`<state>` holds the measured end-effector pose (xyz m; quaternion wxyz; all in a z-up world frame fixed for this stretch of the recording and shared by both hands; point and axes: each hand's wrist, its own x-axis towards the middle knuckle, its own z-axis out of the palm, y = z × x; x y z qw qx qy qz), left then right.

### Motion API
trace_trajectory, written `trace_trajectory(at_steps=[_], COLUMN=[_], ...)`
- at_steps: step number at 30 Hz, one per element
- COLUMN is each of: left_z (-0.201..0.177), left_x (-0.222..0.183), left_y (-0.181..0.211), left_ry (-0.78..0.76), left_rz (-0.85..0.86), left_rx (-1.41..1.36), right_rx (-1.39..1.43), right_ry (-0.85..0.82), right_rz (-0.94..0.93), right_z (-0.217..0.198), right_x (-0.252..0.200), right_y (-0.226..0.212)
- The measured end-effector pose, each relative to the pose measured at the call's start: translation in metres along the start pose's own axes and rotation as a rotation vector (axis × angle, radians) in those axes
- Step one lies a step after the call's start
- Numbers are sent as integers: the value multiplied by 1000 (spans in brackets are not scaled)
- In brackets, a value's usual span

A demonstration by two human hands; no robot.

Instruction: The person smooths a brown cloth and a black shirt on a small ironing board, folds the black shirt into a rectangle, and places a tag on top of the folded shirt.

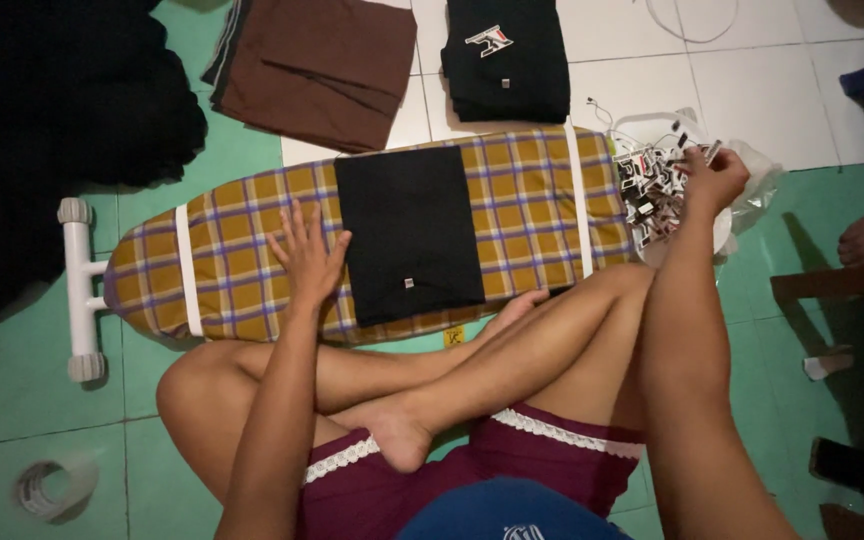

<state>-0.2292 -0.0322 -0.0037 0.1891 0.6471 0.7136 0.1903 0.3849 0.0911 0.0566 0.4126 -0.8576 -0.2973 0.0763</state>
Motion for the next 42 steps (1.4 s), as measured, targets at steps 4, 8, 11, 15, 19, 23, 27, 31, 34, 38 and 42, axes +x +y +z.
trace_trajectory(at_steps=[4,8,11,15,19,23,27,31,34,38,42], left_z=[-2,2,5,1,9,-1,5,31,58,79,54], left_x=[3,-1,0,0,3,-9,-31,-46,-35,-27,-23], left_y=[1,0,-3,1,-5,20,66,91,82,61,59], left_ry=[-22,39,46,44,69,195,250,-192,-223,-271,-315], left_rz=[-25,-11,-15,-26,-37,21,210,134,-13,-97,-155], left_rx=[-11,-69,-62,-62,-132,-238,-531,-1046,-1133,-1189,-1315], right_rx=[658,1010,1112,1083,929,842,727,661,602,585,577], right_ry=[-114,-216,-324,-474,-657,-977,-1263,-1537,-1529,-1419,-1337], right_rz=[81,125,183,245,200,214,174,77,4,-27,-4], right_z=[-13,-5,-12,-6,3,44,70,88,97,115,117], right_x=[-11,-12,-46,-90,-165,-226,-291,-314,-311,-296,-287], right_y=[-13,-1,-31,-70,-101,-84,-75,-68,-68,-50,-50])
